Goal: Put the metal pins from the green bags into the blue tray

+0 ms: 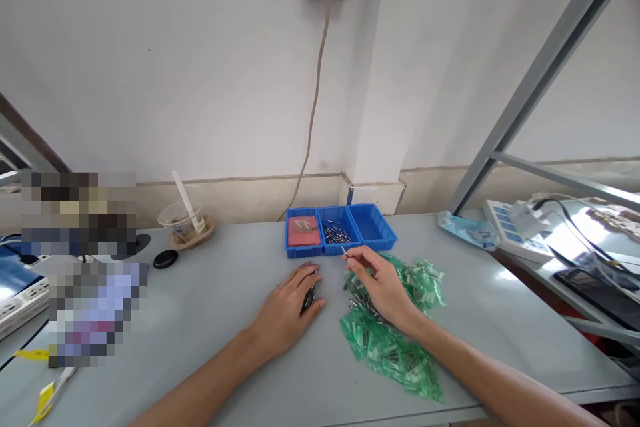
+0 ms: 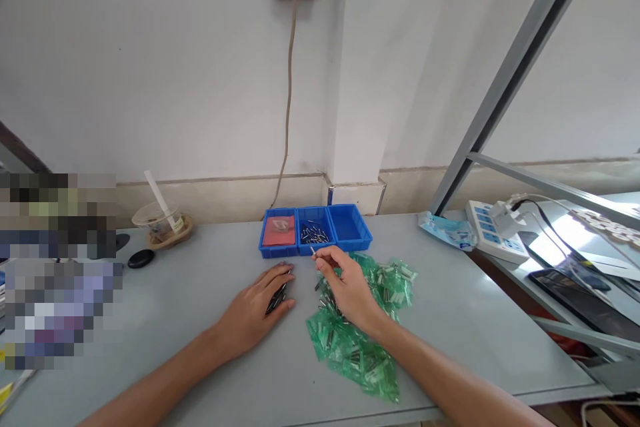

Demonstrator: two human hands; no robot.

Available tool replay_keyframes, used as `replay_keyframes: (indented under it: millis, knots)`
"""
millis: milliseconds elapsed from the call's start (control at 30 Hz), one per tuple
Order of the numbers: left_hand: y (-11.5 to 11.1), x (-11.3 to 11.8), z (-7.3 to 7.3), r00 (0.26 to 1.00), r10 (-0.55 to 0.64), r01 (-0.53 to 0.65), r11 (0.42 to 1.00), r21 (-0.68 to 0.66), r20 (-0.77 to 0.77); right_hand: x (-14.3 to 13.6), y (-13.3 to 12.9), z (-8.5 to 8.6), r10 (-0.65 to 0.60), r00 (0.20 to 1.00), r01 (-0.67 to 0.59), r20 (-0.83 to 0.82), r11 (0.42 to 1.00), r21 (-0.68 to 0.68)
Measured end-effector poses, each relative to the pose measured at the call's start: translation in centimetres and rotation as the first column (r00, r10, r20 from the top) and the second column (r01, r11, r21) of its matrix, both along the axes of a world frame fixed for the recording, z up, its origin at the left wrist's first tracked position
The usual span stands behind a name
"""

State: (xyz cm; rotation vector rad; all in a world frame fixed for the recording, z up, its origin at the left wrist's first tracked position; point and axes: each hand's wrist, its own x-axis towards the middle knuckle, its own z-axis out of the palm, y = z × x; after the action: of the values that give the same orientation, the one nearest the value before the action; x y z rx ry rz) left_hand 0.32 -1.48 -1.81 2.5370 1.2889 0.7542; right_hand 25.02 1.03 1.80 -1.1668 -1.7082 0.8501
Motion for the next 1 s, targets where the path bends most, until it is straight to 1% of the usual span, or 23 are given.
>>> replay_keyframes:
  millis: [100, 267, 400, 500, 600, 667, 733, 800, 867, 933, 1000]
  knots:
    - [0.0, 0.0, 0.0, 1.000, -0.005, 0.005, 1.000, -0.009, 0.013, 0.1, 0.3, -0.2, 0.010, 1.000, -0.010, -0.026, 1.000, -0.023]
    - [0.2, -0.1, 0.0, 0.999, -0.023, 0.023, 1.000, -0.002, 0.034, 0.2, 0.6, -0.4, 0.057, 0.989, -0.070, -0.138, 0.994, -0.090]
    - [0.4, -0.3, -0.2, 0.999, -0.037, 0.036, 0.999, 0.005, 0.032, -0.1, 0.7, -0.2, 0.061, 0.981, -0.080, -0.186, 0.992, -0.097]
    - [0.4, -0.4, -0.2, 0.999, -0.027, 0.026, 0.999, 0.031, 0.035, -0.2, 0.8, -0.1, 0.006, 0.988, -0.014, -0.151, 0.998, -0.056]
    - [0.3, -0.3, -0.1, 1.000, -0.006, 0.005, 0.998, 0.058, 0.014, -0.1, 0.7, 0.1, -0.077, 0.995, 0.081, -0.069, 0.996, 0.047]
    - [0.2, -0.3, 0.1, 1.000, 0.003, -0.004, 0.998, 0.063, 0.006, -0.1, 0.6, 0.2, -0.100, 0.995, 0.101, -0.016, 0.989, 0.108]
    - [0.1, -0.2, 0.1, 1.000, 0.010, -0.011, 0.998, 0.064, 0.012, -0.1, 0.5, 0.3, -0.095, 0.995, 0.092, 0.021, 0.988, 0.121]
    - [0.1, -0.2, 0.1, 1.000, 0.015, -0.016, 0.998, 0.060, 0.017, -0.1, 0.5, 0.3, -0.077, 0.997, 0.075, 0.020, 0.993, 0.095]
    - [0.1, -0.2, 0.1, 1.000, 0.017, -0.018, 0.999, 0.051, 0.012, -0.1, 0.5, 0.4, -0.047, 0.999, 0.047, -0.012, 0.998, 0.042]
    - [0.1, -0.2, 0.1, 1.000, 0.008, -0.008, 0.999, 0.042, 0.012, -0.2, 0.5, 0.5, 0.001, 0.997, -0.003, -0.078, 0.999, -0.035]
    - [0.1, -0.2, 0.1, 1.000, -0.013, 0.012, 0.999, 0.034, 0.020, -0.2, 0.6, 0.6, 0.044, 0.983, -0.067, -0.177, 0.990, -0.124]
